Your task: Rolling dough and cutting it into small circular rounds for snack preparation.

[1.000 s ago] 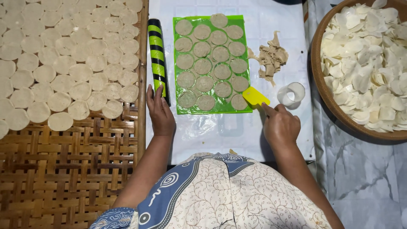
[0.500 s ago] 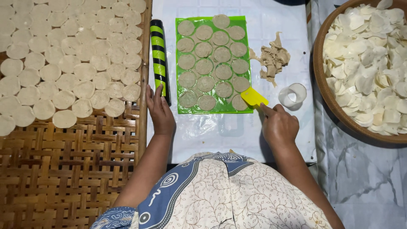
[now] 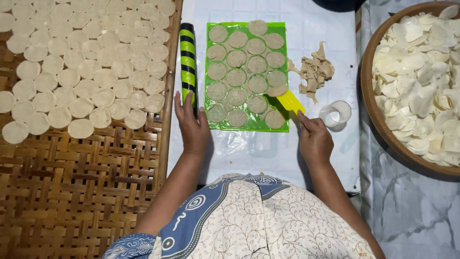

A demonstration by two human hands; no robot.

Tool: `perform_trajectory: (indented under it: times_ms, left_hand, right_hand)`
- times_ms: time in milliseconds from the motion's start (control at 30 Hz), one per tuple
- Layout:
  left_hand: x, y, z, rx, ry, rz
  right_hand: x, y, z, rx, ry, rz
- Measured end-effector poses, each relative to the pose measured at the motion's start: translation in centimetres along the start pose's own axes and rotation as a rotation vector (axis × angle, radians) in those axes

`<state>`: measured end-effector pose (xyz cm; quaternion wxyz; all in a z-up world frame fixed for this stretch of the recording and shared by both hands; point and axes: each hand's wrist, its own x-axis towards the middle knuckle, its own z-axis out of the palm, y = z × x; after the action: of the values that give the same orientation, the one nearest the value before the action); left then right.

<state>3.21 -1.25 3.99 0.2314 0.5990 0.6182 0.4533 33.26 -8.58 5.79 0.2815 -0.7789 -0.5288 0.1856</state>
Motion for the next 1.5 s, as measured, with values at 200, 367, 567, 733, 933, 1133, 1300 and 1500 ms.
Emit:
perform_trajectory:
  times_ms: [200, 367, 567, 733, 933, 1133, 1300, 1500]
  left_hand:
    - [-1.5, 2.7, 4.0, -0.504, -0.194, -0.094]
    - [0.0, 0.7, 7.3, -1.169, -0.553, -0.898]
    - [0.0, -0.2, 7.5, -1.057, -0.357, -0.825]
    - [-1.5, -1.7, 7.2, -0.657, -0.195, -0.511]
    - [-3.0, -1.5, 3.7, -0.602, 0.070, -0.500]
    - [-2.6, -3.0, -4.0, -0.658, 0.272, -0.592]
    - [-3.2, -5.6, -10.7, -0.310, 0.431, -0.530]
    - [-0.7, -5.0, -16.5, 0.111, 0.281, -0.570]
  right_hand:
    - [0.2, -0.4, -0.8, 0.215, -0.009, -0.167]
    - [-0.1, -0.4, -1.4, 0.212, -0.071, -0.436]
    - [0.5, 0.2, -1.6, 0.021, -0.092, -0.572]
    - [0.2, -1.1, -0.7, -0.220, -0.140, -0.642]
    - [-0.7, -3.8, 1.2, -0.218, -0.288, -0.528]
    - [-0.8, -6.0, 2.0, -0.176, -0.355, -0.451]
    - [-2.0, -7.6, 3.1, -0.149, -0.356, -0.441]
    - [-2.4, -9.3, 4.3, -0.135, -0.337, -0.494]
